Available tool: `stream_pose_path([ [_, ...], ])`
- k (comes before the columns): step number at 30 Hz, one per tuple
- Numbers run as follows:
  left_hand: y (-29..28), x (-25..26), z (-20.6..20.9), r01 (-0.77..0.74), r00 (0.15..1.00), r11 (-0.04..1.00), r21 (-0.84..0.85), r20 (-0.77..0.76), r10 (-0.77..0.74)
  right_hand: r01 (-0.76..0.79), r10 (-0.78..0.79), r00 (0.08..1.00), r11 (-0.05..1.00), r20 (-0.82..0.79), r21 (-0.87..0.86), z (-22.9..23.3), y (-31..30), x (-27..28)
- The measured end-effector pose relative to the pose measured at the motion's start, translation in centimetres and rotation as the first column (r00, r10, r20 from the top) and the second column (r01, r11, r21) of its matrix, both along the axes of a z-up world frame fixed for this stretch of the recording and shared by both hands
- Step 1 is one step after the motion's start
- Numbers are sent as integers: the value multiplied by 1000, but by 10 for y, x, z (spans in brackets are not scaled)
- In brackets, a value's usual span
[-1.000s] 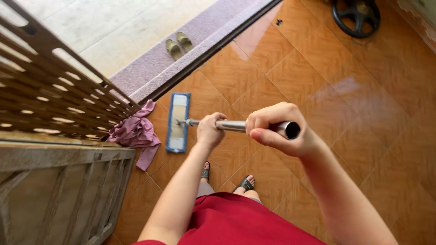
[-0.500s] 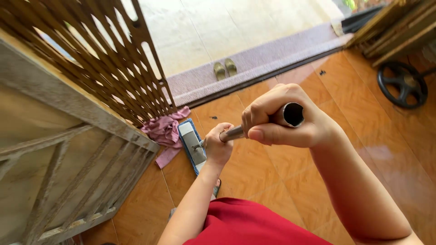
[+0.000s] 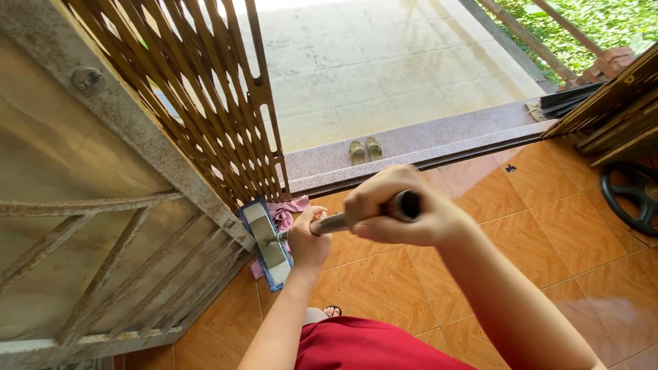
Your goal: Mopping a tiled floor in an entryway area using a flat mop.
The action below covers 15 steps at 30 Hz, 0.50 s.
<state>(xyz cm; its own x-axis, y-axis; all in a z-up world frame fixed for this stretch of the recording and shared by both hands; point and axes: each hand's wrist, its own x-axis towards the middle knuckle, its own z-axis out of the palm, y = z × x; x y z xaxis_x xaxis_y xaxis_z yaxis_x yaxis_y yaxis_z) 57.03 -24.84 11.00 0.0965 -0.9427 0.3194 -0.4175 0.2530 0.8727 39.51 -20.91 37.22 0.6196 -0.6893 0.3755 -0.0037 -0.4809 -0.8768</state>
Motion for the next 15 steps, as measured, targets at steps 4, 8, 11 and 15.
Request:
stream_pose_path([
  [4, -13, 25, -102, -17, 1000, 995, 103, 0, 17, -30, 34, 996, 999, -82, 46, -79, -12, 29],
  [8, -18, 18, -155, 35, 997, 993, 111, -67, -28, -45, 54, 992, 996, -112, 83, -97, -9, 27],
  [11, -8, 3, -148, 19, 998, 996, 86, -57, -14, -15, 35, 990, 990, -139, 140, -93, 0, 19],
  [15, -12, -26, -145, 124, 977, 981, 149, -191, -95, 28, -1, 985, 988, -171, 153, -72, -3, 11],
])
